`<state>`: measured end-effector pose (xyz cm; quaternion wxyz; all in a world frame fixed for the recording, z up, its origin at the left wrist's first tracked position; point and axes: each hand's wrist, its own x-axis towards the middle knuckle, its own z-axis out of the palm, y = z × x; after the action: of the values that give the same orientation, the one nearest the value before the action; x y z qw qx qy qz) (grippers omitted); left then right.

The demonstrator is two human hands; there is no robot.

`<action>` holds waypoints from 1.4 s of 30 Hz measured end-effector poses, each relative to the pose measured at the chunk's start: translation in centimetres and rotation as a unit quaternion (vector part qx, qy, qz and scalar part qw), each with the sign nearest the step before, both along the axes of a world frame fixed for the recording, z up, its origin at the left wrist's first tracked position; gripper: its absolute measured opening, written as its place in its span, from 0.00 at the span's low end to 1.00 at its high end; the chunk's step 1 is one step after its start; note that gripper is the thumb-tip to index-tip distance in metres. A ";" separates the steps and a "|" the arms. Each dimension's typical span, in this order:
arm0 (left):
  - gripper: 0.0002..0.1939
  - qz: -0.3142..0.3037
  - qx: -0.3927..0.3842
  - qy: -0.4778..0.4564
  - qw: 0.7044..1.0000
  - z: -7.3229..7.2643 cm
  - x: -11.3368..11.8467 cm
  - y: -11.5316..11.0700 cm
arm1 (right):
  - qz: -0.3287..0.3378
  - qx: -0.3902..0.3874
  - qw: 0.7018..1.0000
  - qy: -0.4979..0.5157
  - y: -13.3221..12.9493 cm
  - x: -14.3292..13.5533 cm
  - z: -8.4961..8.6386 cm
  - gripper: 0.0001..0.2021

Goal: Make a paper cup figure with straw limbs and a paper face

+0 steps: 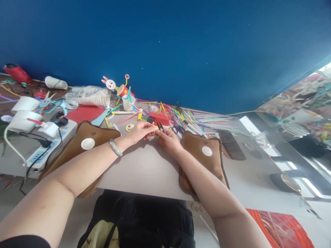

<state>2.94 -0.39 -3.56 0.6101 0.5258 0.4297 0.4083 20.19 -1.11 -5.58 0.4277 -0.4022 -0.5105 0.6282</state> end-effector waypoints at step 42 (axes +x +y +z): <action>0.07 -0.014 0.043 -0.038 0.998 -0.4 0.2 -0.2 | 0.056 -0.097 0.990 0.087 0.4 0.3 0.0 0.14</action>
<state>3.10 -0.58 -3.94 0.6088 0.5415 0.3807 0.4373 20.49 -0.75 -5.62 0.3938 -0.3568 -0.4300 0.7299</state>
